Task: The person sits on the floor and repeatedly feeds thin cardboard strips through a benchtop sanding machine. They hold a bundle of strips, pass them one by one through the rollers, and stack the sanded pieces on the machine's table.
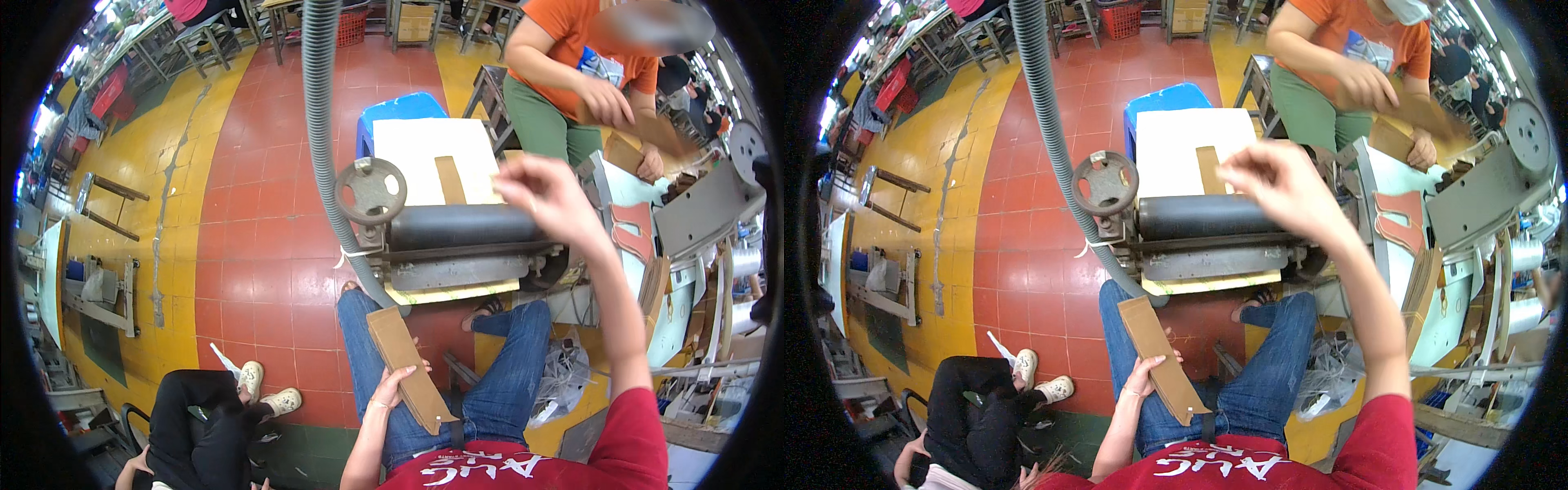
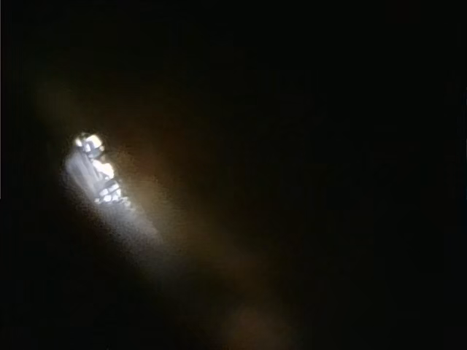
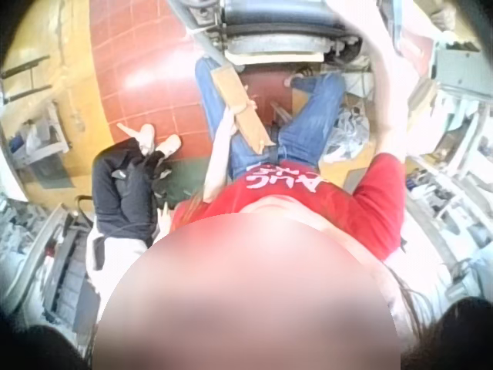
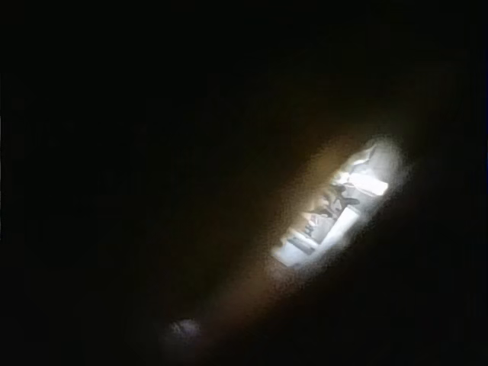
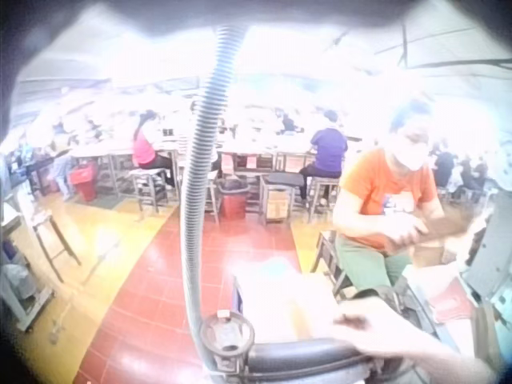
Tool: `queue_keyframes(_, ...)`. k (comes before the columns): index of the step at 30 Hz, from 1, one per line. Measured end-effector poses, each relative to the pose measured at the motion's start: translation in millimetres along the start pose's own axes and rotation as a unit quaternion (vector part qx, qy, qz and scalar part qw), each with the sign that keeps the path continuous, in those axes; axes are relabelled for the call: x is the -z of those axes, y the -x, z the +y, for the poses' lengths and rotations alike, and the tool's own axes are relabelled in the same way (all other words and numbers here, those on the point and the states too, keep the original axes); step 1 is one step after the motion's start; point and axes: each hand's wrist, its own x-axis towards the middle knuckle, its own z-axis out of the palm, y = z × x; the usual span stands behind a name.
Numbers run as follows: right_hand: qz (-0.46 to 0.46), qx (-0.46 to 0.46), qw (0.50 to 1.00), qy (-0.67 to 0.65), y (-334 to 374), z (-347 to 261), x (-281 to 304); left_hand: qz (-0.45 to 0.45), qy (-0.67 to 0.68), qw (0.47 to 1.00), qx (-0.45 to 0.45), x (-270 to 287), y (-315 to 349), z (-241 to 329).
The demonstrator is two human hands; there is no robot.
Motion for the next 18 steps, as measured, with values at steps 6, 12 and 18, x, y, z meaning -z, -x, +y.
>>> queue_keyframes(6, -0.193, -0.013, 0.925, 0.327, -177.3, 157.8, -47.9, 0.002, 0.010, 1.000, 0.021, -0.4, 0.9, 1.9)
queue_keyframes(12, -0.189, -0.236, 0.902, 0.310, -224.1, 284.7, -109.7, 0.031, -0.028, 0.998, 0.044, 4.3, 4.3, 1.6)
queue_keyframes(18, -0.268, -0.105, 0.884, 0.369, -235.9, 320.0, -114.1, 0.067, -0.006, 0.995, 0.072, 10.7, 3.7, -0.4)
